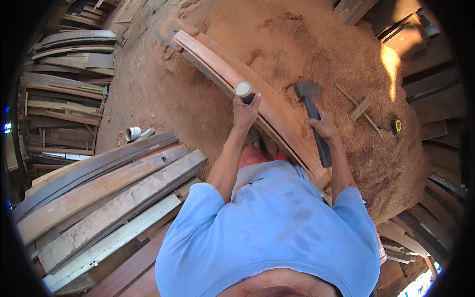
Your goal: The person uses a chisel and a mallet to shape the edges of a wooden plank on a workbench. They then use a hand saw to cut the plank and a power sander to smooth the surface. The person handles the wood and tools directly to refine the plank's dimensions and finish.
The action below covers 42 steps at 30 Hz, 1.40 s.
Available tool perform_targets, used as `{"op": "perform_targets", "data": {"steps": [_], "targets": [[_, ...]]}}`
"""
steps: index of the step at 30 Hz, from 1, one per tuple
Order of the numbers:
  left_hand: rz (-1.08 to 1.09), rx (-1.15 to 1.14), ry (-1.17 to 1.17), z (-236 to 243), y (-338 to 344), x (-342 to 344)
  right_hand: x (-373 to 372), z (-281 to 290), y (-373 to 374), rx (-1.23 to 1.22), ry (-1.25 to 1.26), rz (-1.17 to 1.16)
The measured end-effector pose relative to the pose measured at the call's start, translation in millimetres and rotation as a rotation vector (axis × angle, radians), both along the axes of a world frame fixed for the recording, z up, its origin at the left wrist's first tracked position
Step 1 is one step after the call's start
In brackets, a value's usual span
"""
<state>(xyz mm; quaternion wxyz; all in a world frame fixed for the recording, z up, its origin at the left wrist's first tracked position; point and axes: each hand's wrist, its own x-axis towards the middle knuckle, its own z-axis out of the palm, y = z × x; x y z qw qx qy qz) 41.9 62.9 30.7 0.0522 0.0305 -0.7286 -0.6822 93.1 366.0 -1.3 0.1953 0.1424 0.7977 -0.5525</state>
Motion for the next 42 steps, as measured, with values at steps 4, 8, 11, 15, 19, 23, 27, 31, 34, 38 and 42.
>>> {"op": "perform_targets", "data": {"steps": [4,8,11,15,19,23,27,31,34,38,42], "targets": [[0.098,-0.167,-0.063,-18,5,13,-8,106,-27,0.017,0.268,0.037],[0.027,0.047,-0.002,-30,10,22,-9,194,-62,-0.175,0.648,-0.134],[0.005,-0.014,0.04,-35,14,21,-13,221,-78,-0.193,0.701,-0.067],[0.027,-0.089,0.025,-40,15,18,-21,200,-88,0.417,0.546,0.379],[-0.001,-0.163,0.139,-41,10,20,-23,181,-90,0.785,0.438,0.645],[-0.06,-0.169,-0.064,-39,0,26,-19,216,-95,0.254,0.603,0.458],[-0.092,-0.009,-0.071,-37,-7,32,-25,256,-106,-0.013,0.885,0.155],[-0.127,-0.06,-0.06,-35,-9,32,-31,229,-106,0.076,1.003,0.197],[-0.103,-0.208,-0.121,-36,-8,26,-26,183,-87,0.799,0.491,0.681],[-0.083,-0.154,0.105,-45,-9,24,-14,148,-86,0.531,0.412,0.495],[-0.061,-0.108,-0.029,-54,-11,24,-19,171,-88,0.132,0.486,0.301]]}}
